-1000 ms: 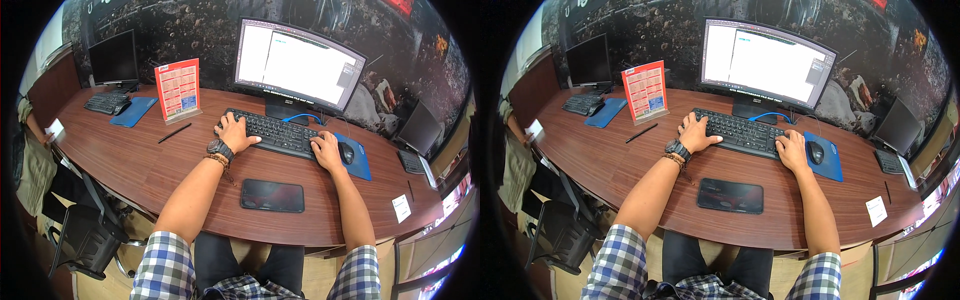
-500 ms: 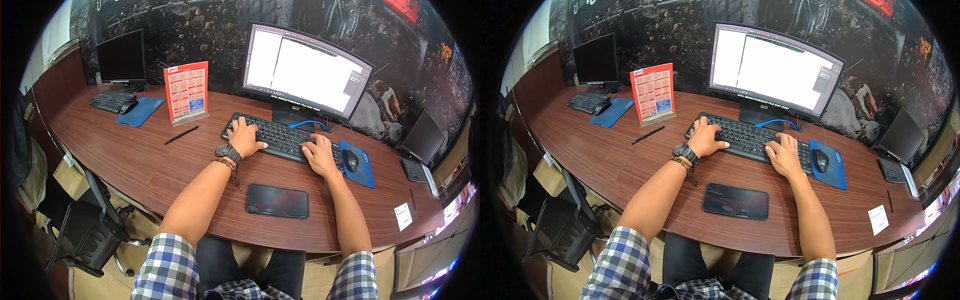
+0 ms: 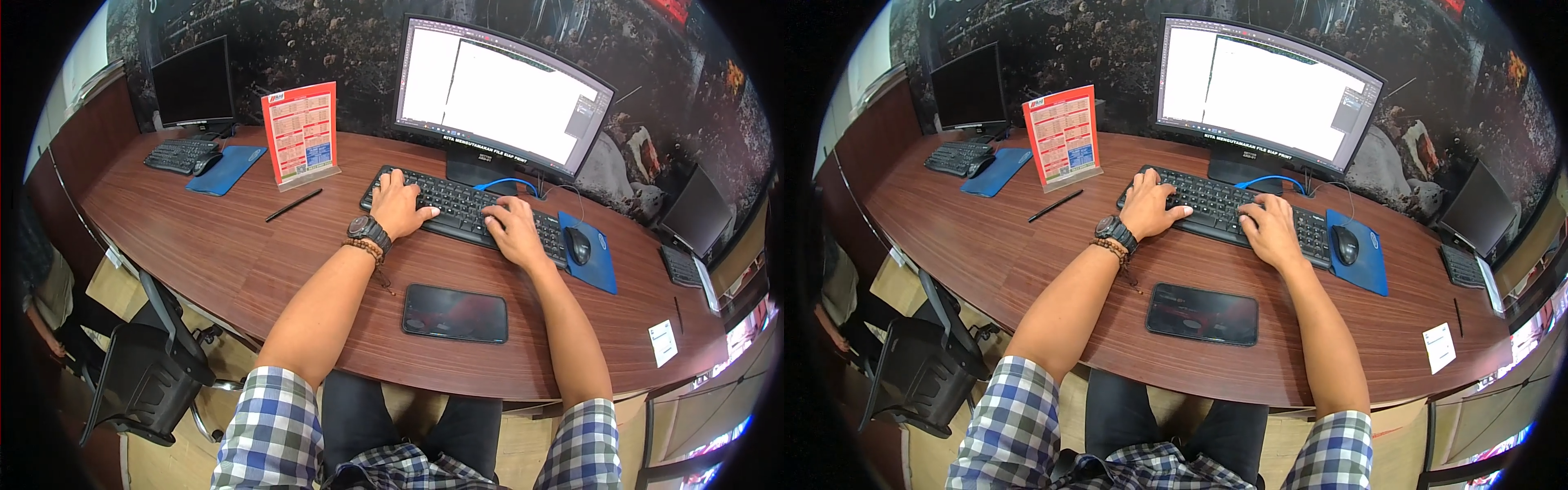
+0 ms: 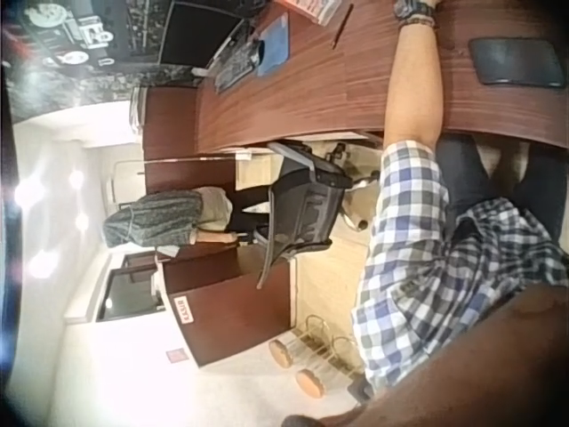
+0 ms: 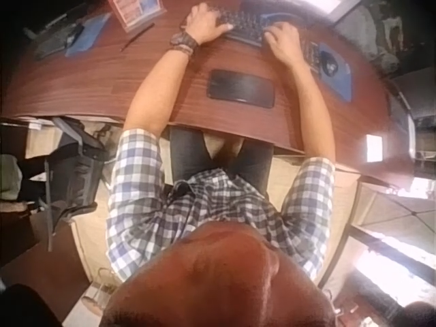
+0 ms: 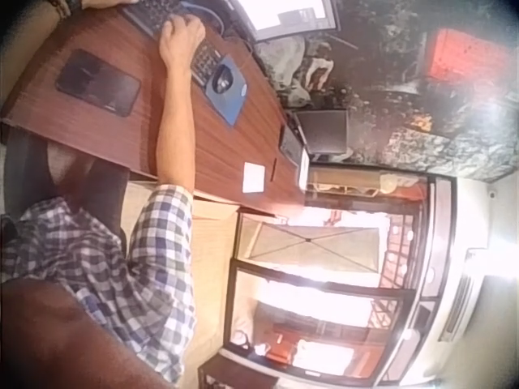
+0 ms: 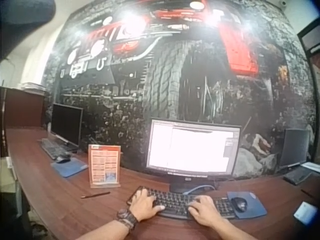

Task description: The recorder is using a computer at a desk to design or edit graphics on a monitor.

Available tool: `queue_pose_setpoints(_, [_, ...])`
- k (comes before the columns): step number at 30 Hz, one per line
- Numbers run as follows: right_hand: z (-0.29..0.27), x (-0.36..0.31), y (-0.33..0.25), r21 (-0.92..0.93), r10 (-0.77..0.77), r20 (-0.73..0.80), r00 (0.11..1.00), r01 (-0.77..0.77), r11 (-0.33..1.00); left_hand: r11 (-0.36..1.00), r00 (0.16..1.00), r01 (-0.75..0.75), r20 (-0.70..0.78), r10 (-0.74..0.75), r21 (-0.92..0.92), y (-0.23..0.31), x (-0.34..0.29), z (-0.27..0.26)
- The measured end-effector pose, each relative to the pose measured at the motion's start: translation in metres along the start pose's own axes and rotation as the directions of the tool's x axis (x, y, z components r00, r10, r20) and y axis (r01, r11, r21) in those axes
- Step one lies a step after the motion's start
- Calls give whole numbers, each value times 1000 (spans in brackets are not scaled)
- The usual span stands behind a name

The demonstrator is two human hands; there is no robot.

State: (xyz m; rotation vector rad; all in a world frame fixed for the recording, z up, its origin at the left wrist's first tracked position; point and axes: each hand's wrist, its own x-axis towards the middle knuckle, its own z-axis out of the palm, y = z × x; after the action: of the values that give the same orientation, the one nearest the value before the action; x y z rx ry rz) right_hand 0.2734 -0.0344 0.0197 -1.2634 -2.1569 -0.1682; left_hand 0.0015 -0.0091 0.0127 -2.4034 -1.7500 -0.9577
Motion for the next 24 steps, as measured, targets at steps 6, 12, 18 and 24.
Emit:
queue_pose_setpoints(6, [23,14,-16,-46,-47,22,999,48,998,999,999,7,52,-9,38,11,1,-1])
queue_pose_setpoints(12, [31,15,-26,-40,-52,34,998,54,998,998,1000,-19,-14,20,67,7,-1,2])
queue_pose_setpoints(18, [33,16,-28,-33,-53,41,998,55,998,998,997,-56,-53,55,-5,2,-1,6])
queue_pose_setpoints(24, [31,15,-26,-30,-48,40,998,49,998,998,996,-69,-58,69,2,6,0,4])
